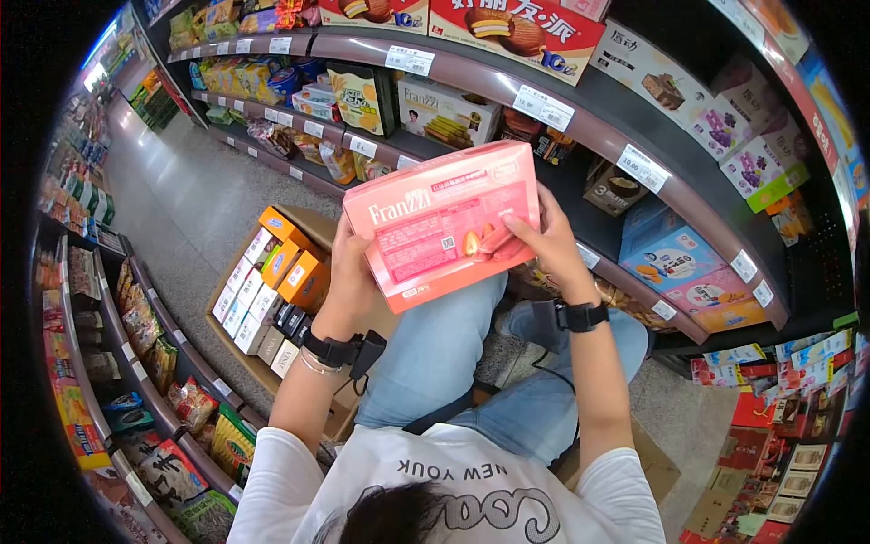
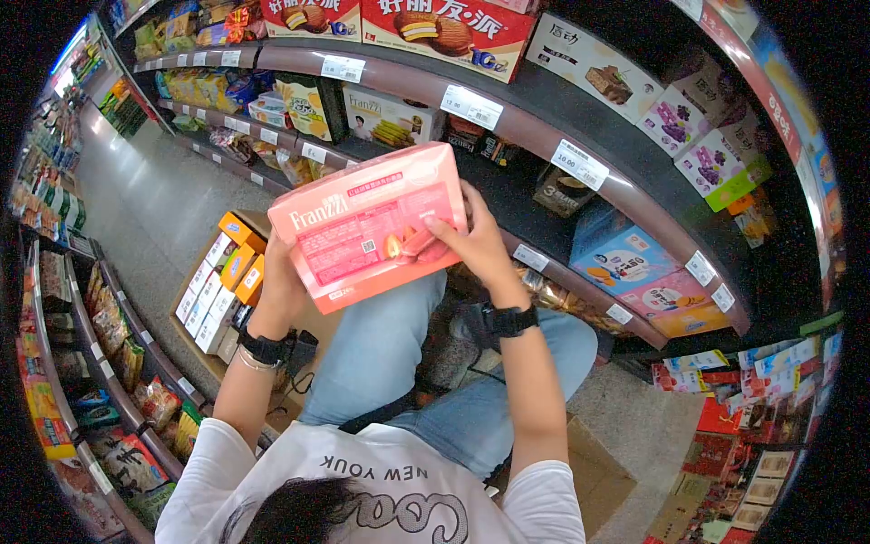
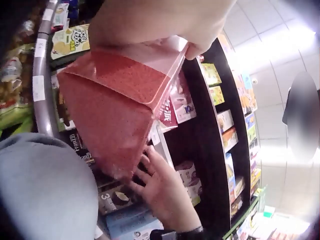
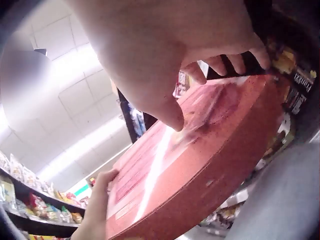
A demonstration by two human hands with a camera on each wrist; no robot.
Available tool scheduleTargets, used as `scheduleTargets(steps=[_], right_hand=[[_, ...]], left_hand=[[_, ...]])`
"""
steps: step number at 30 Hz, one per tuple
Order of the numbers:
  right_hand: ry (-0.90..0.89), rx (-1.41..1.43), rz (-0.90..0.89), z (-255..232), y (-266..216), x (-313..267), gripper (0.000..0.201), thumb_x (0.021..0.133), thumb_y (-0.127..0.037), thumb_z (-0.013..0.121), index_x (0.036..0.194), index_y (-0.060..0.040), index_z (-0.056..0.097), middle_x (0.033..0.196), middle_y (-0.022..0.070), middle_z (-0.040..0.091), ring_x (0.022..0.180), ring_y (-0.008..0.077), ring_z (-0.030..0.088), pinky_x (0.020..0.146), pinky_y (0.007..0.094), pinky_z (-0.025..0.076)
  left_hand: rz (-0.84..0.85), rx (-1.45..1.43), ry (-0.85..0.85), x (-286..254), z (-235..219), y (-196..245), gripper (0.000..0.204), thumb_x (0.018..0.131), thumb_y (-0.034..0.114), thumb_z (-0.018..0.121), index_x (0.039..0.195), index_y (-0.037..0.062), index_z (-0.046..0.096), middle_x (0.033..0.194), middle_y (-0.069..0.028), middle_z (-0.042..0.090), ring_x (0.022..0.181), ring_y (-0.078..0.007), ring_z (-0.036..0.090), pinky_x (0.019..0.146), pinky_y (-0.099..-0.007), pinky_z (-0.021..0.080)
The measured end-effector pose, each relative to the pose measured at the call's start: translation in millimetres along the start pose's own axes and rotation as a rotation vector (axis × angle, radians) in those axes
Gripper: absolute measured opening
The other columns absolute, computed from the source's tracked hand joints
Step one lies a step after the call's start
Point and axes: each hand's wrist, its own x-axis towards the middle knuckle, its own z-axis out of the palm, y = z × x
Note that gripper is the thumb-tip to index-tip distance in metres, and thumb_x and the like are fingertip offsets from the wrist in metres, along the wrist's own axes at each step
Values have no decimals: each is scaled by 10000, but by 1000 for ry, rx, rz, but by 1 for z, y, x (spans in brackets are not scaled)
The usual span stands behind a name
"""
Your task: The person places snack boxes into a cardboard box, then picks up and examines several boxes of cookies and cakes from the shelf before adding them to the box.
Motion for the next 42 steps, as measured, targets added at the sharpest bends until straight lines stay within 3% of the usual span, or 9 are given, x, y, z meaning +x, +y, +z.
scheduleTargets(steps=[7, 10, 18, 22, 26, 30, 31, 35, 42], right_hand=[[-13, -119, 62, 3, 3, -20, 642, 778, -194, 756, 1279, 24, 420, 1161, 121, 570, 1048, 171, 560, 912, 309, 455], [-33, -168, 17, 11, 4, -21, 677, 759, -187, 769, 1292, 20, 407, 1182, 141, 558, 1050, 187, 565, 902, 313, 465], [-280, -401, -22, 94, -49, -23, 739, 696, -151, 775, 1318, -28, 397, 1229, 160, 528, 1081, 253, 572, 889, 365, 489], [-373, -604, -229, 142, -24, -18, 657, 655, -152, 758, 1216, -22, 441, 1133, 213, 543, 1030, 384, 557, 886, 413, 468], [-462, -754, -133, 188, 17, -13, 690, 645, -207, 744, 1217, -33, 400, 1086, 238, 542, 944, 429, 579, 803, 474, 494], [-517, -894, -16, 230, 55, -5, 648, 641, -195, 737, 1172, -28, 404, 1056, 238, 547, 910, 438, 592, 770, 480, 508], [-530, -923, 25, 240, 65, -3, 653, 639, -204, 737, 1173, -29, 405, 1054, 242, 551, 917, 441, 589, 780, 476, 506], [-570, -1032, 123, 278, 99, 6, 633, 629, -153, 735, 1151, -15, 404, 1058, 245, 554, 890, 433, 607, 735, 478, 525], [-571, -1095, 234, 311, 183, 16, 545, 625, -107, 733, 1065, -11, 426, 1051, 231, 551, 928, 402, 606, 752, 473, 519]], left_hand=[[-86, 12, -14, -4, -18, -9, 602, 845, 315, 571, 1329, 21, 368, 1275, -114, 506, 1160, -209, 516, 988, -343, 418], [-82, -1, 24, -10, -30, -2, 556, 834, 199, 518, 1317, -32, 368, 1243, -129, 519, 1132, -197, 531, 962, -327, 428], [-159, 141, 153, -43, -102, 42, 474, 976, 298, 465, 1384, 88, 342, 1306, -68, 493, 1167, -193, 513, 957, -405, 436], [-400, 166, 301, -69, -151, 26, 491, 989, 312, 419, 1410, 115, 261, 1344, -72, 446, 1157, -259, 506, 940, -455, 428], [-543, -29, 330, -85, -212, -13, 536, 957, 406, 455, 1400, 156, 286, 1312, -112, 447, 1153, -311, 501, 907, -474, 462], [-669, -159, 479, -85, -234, -38, 571, 945, 490, 428, 1396, 157, 318, 1388, -124, 375, 1228, -398, 421, 936, -550, 426], [-691, -183, 455, -83, -236, -42, 640, 926, 545, 422, 1424, 168, 282, 1458, -108, 281, 1280, -472, 318, 964, -621, 362], [-710, -299, 387, -73, -247, -66, 717, 897, 624, 387, 1445, 185, 244, 1502, -103, 187, 1323, -516, 191, 968, -681, 302], [-677, -334, 433, -48, -241, -73, 733, 871, 650, 423, 1421, 181, 302, 1473, -115, 235, 1322, -476, 220, 986, -635, 317]])
